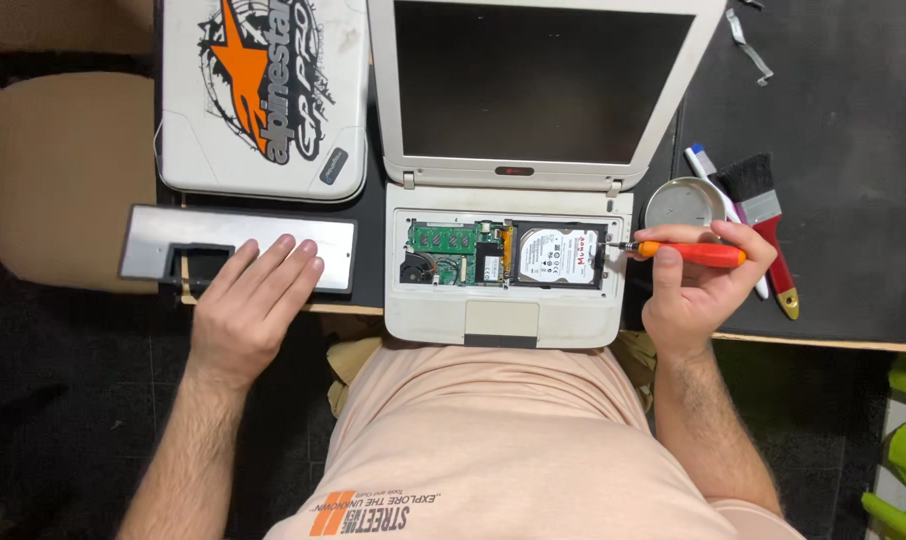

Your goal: The person uses a screwdriver to secure internal components inside a white laptop resting on their lap. They then place a metal cover plate over the components and fasten it with screws before closing the laptop lid.

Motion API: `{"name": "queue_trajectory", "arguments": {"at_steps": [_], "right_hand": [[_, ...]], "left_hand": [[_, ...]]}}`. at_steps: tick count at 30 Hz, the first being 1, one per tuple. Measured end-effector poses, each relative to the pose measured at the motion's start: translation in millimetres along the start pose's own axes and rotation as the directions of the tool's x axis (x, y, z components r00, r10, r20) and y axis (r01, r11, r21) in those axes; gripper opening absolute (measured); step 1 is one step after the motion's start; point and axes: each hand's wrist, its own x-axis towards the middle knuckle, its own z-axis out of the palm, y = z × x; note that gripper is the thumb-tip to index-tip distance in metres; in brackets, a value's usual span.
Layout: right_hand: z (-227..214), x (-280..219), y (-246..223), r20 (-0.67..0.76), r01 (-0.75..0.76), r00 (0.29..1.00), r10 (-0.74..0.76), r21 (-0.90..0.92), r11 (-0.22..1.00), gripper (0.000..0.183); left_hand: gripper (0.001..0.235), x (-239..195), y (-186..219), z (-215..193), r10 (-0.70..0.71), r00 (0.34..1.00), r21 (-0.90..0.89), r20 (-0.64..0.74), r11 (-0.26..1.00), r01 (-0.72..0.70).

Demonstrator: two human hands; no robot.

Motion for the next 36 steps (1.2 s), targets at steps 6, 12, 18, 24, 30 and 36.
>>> {"name": "queue_trajectory", "arguments": {"at_steps": [6, 12, 18, 24, 30, 36], "right_hand": [[2.4, 5.0, -2.3, -0.026, -0.014, 1.000, 0.015, 0.039, 0.999, 0.036], [-5.4, 15.7, 21.4, -0.014, 0.087, 0.996, -0.086, 0.143, 0.986, 0.050], [2.6, 16.9, 27.1, -0.031, 0.102, 0.995, -0.098, 0.194, 0.976, 0.049], [4.1, 12.7, 31.1, -0.072, 0.104, 0.993, -0.092, 0.184, 0.977, 0.051], [4.0, 12.5, 32.6, -0.080, 0.117, 0.991, -0.104, 0.181, 0.976, 0.052], [6.6, 12.4, 29.3, -0.078, 0.142, 0.988, -0.129, 0.185, 0.972, 0.053]], "left_hand": [[0.044, -10.6, -0.3, 16.8, -0.212, 0.969, -0.280, 0.125, 0.930, 0.240], [0.018, 46.0, 27.8, 39.3, -0.327, 0.929, -0.359, -0.174, 0.899, 0.249], [0.017, 183.6, 109.9, 75.8, -0.187, 0.980, -0.687, -0.065, 0.721, 0.092], [0.027, 247.3, 124.3, 108.8, 0.000, 0.997, -0.705, 0.076, 0.707, 0.054], [0.019, 243.2, 131.9, 119.1, -0.030, 0.996, -0.749, 0.079, 0.657, 0.080], [0.006, 242.7, 134.0, 124.6, -0.052, 0.997, -0.751, 0.053, 0.656, 0.074]]}}
